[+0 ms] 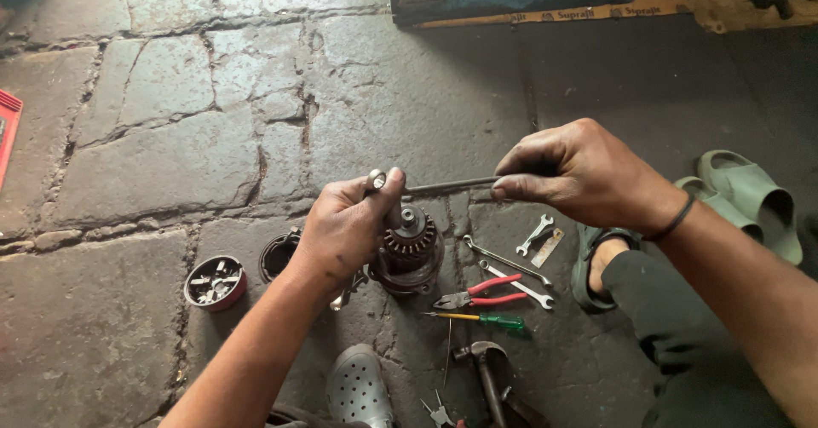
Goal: The person sits on a stone floor and uses a wrench to loosen and remove a nut from the top of a cylindrical motor component. They then use a metal rod and a hammer to tap the rod, likely to dislodge a part from the assembly.
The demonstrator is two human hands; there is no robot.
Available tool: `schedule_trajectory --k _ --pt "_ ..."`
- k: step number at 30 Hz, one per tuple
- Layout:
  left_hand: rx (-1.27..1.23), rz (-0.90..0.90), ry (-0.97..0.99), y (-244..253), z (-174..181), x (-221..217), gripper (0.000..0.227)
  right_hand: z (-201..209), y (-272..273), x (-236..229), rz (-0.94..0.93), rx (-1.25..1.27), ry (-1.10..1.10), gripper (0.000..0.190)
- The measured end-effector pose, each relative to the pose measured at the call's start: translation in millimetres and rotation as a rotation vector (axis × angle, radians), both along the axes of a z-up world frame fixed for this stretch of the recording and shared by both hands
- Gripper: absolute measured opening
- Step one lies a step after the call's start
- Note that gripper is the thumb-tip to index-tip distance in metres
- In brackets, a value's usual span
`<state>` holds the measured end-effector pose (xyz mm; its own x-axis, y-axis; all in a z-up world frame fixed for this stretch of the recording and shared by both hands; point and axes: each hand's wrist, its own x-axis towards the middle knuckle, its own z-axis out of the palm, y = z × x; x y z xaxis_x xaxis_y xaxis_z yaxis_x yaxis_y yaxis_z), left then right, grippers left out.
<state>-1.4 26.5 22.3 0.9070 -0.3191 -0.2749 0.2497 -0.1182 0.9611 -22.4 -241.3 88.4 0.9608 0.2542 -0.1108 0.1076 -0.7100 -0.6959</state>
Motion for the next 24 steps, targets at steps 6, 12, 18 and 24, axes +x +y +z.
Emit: schedule_trajectory --k 6,12,18,24 --pt "-0.052 0.012 -0.011 3 15 -2 0.022 -1 0 0 -0.018 -0.004 0.016 0.018" --pt "0.011 0.006 -0.058 2 11 -1 0.031 -2 0 0 0.007 0.022 -0.019 0.017" --pt "0.038 0.013 -0.189 2 4 -1 0.032 -3 -2 1 0.008 0.02 -0.007 0.018" --pt "-0.049 -0.01 -0.093 5 10 -2 0.018 -4 -2 1 -0.022 0.004 0.01 0.018"
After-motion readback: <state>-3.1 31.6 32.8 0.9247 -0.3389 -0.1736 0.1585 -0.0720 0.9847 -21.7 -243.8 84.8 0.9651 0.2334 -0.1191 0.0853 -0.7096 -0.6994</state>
